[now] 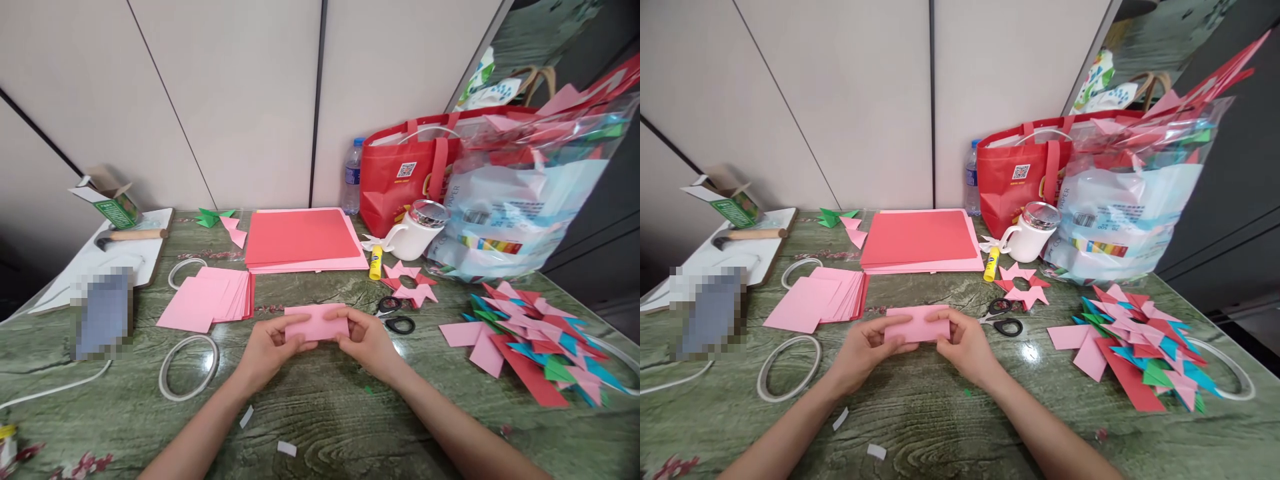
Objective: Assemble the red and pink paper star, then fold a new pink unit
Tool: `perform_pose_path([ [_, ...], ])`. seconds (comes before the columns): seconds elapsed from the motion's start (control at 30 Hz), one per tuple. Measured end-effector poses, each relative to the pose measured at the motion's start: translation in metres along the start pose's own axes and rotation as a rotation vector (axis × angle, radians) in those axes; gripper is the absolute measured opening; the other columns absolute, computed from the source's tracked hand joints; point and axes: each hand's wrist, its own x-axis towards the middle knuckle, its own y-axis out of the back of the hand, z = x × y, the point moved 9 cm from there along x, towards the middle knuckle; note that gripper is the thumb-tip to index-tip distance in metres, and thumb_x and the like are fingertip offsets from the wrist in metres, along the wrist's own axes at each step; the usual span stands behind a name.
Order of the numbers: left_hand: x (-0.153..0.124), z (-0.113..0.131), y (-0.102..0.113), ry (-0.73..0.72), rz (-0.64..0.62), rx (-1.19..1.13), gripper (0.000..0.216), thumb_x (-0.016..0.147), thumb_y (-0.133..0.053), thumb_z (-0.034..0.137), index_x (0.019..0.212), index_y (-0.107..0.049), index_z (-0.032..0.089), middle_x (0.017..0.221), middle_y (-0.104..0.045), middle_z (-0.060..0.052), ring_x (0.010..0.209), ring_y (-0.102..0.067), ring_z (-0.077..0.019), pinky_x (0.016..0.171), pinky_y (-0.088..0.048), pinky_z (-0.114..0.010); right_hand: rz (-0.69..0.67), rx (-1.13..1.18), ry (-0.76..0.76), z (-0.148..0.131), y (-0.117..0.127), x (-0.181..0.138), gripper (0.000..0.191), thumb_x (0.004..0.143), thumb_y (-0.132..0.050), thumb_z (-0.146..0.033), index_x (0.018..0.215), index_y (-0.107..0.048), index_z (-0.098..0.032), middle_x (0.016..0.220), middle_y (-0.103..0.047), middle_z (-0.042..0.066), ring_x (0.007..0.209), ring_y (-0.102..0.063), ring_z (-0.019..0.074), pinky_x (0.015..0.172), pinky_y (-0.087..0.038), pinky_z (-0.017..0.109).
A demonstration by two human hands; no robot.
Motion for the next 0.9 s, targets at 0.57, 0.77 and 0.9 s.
perform_pose_path([
  [0.57, 0.002, 0.013, 0.003, -0.192, 0.101, 0.244, 0.03, 0.057, -0.072, 0.018, 0.086, -0.063, 0.016, 0.079, -0.068, -0.001, 0.063, -0.067, -0.0166, 0.059, -0.053, -0.023, -0.031, -0.139, -0.001, -0.005, -0.005, -0.007, 0.017, 0.072, -0.066, -0.029, 0.086, -0.074, -0.025, 0.087, -0.072, 0.002, 0.076, -0.064, 0.0192, 0.069, -0.05, 0.031],
  [0.77, 0.004, 0.006, 0.0, -0.126, 0.044, 0.227, 0.031, 0.059, -0.066, 0.015, 0.09, -0.064, 0.015, 0.091, -0.067, -0.004, 0.072, -0.069, -0.0193, 0.068, -0.055, -0.028, -0.011, -0.095, -0.082, 0.008, 0.001, -0.004, 0.016, 0.069, -0.069, -0.03, 0.083, -0.074, -0.024, 0.081, -0.073, 0.001, 0.07, -0.064, 0.0181, 0.066, -0.051, 0.031],
  [0.9, 0.005, 0.003, -0.004, -0.057, -0.035, 0.118, 0.033, 0.061, -0.063, 0.015, 0.094, -0.065, 0.013, 0.085, -0.068, -0.004, 0.076, -0.069, -0.0217, 0.078, -0.054, -0.036, -0.005, -0.046, -0.122, 0.013, 0.006, -0.002, 0.02, 0.068, -0.07, -0.033, 0.084, -0.072, -0.023, 0.08, -0.071, 0.0, 0.066, -0.063, 0.0152, 0.063, -0.051, 0.029],
])
